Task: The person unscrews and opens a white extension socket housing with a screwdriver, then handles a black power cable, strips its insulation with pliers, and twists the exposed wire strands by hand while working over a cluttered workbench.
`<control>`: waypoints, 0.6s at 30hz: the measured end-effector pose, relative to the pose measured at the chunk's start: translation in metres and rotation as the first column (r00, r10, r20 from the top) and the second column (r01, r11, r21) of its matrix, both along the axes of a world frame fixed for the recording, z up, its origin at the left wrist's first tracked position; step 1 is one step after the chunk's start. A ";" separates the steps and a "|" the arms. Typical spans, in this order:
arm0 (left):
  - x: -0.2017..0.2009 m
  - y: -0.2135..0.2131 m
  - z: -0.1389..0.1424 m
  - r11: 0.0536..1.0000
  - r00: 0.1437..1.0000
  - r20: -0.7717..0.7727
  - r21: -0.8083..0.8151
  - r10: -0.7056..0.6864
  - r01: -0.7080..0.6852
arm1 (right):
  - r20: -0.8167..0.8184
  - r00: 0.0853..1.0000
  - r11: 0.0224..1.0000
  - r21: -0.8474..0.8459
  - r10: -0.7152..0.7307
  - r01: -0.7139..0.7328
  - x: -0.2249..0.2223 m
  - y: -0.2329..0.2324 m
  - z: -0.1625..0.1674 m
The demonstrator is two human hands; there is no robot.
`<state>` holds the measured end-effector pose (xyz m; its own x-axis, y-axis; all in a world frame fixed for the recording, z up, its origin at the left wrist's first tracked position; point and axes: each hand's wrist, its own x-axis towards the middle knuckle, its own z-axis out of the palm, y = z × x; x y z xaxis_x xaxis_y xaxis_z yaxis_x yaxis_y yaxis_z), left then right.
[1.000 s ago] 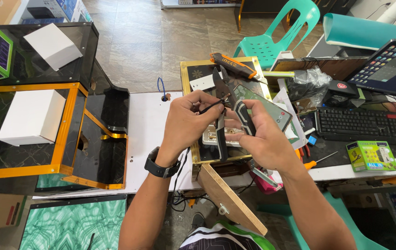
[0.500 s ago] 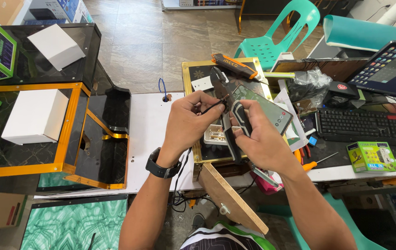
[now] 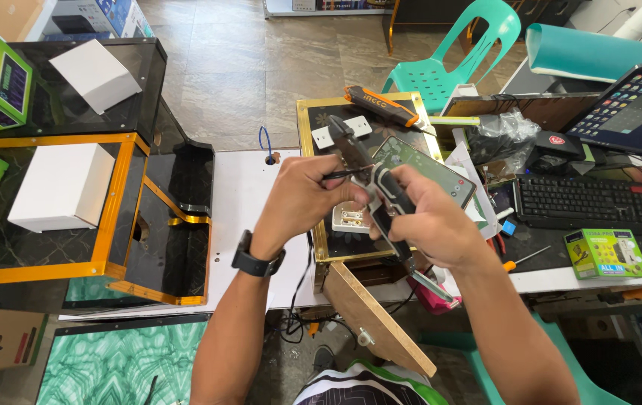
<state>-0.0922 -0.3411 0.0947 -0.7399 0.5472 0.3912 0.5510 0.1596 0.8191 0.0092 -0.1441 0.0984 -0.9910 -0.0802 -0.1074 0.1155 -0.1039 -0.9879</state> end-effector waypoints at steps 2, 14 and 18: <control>-0.001 0.005 -0.011 0.997 1.000 0.003 0.072 -0.010 0.010 | -0.016 0.999 0.989 -0.138 0.049 -0.051 0.001 0.002 0.001; -0.008 0.012 -0.035 0.962 0.972 0.086 0.147 0.218 -0.229 | -0.040 0.998 0.936 -0.350 -0.054 0.037 -0.014 0.001 0.004; -0.003 0.000 -0.025 0.964 0.964 0.139 0.109 0.226 -0.242 | -0.127 0.991 0.987 0.146 -0.050 0.068 -0.030 0.005 0.009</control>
<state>-0.0951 -0.3412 0.0699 -0.8886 0.3063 0.3415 0.4029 0.1651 0.9002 -0.0211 -0.1392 0.1072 -0.9999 -0.0134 0.0085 -0.0091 0.0431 -0.9990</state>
